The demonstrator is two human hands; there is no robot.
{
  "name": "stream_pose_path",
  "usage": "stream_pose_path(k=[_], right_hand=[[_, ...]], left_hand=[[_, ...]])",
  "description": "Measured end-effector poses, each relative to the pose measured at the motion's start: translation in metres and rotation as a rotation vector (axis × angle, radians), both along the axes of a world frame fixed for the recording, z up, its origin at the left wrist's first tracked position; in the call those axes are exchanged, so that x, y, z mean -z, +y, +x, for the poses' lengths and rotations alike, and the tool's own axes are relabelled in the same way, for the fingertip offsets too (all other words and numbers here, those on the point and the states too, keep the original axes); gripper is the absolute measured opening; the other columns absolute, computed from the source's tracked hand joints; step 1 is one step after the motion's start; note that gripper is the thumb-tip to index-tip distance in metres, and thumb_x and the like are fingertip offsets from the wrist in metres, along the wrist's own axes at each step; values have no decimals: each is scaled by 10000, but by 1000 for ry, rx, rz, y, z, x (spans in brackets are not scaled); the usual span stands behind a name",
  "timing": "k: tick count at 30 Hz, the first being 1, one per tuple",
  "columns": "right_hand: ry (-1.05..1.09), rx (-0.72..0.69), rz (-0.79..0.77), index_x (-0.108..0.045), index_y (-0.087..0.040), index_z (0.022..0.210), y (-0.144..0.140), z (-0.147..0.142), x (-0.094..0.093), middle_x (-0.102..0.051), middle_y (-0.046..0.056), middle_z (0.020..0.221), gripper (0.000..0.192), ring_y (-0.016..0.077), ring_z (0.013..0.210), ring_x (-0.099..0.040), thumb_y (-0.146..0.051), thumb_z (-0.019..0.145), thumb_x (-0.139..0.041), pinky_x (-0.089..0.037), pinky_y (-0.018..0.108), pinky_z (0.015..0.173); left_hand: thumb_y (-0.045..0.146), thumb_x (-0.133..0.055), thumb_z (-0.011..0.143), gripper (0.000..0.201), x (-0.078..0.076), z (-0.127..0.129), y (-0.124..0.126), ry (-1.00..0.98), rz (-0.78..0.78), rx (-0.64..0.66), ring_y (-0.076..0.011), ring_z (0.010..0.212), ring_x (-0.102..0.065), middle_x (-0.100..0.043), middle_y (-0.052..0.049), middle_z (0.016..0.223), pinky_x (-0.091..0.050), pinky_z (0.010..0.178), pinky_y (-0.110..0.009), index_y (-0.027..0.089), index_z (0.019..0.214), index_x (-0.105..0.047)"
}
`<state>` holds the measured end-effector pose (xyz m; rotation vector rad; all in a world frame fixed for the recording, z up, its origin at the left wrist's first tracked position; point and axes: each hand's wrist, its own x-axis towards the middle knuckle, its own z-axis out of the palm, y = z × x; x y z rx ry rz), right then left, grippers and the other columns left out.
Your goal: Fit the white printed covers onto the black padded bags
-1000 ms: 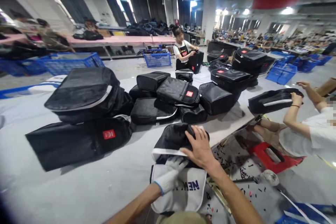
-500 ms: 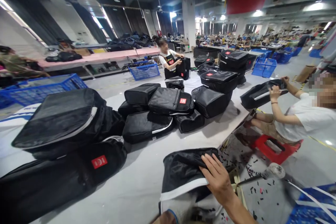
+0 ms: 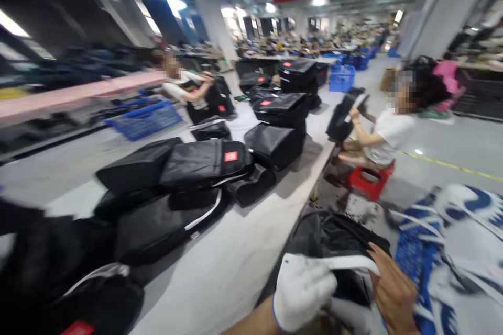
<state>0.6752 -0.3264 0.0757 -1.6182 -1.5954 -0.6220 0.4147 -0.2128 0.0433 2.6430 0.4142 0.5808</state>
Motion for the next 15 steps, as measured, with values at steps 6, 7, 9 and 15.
stream_pose_path(k=[6, 7, 9, 15], right_hand=[[136, 256, -69, -841, -255, 1230, -8, 36, -1, -870, 85, 1208, 334, 313, 1040, -863, -406, 1118, -565, -731, 451, 868], [140, 297, -78, -849, -257, 1193, -5, 46, 0, -875, 84, 1181, 343, 313, 1020, -866, -413, 1115, -553, -733, 447, 854], [141, 373, -77, -860, -271, 1138, 1, 68, 5, -883, 77, 1116, 339, 310, 949, -871, -390, 1094, -546, -735, 436, 794], [271, 505, -51, -870, -500, 910, 17, 154, 56, -858, 58, 848, 289, 257, 441, -700, -385, 894, -605, -460, 381, 316]], left_hand=[[268, -703, 891, 828, -13, 81, 79, -312, 99, -196, -480, 1589, -520, -558, -265, 1682, -473, 1265, -756, 208, 1693, -506], [255, -690, 869, 877, -11, 97, 90, -279, 63, -132, -480, 1632, -467, -508, -253, 1733, -455, 1282, -756, 210, 1719, -477], [221, -655, 819, 945, -8, 129, 109, -200, -22, -21, -453, 1698, -372, -430, -193, 1812, -411, 1329, -738, 237, 1744, -460], [278, -607, 829, 768, -2, 230, 151, -67, -289, 49, -358, 1588, -561, -642, -136, 1666, -468, 1336, -572, 220, 1593, -667]])
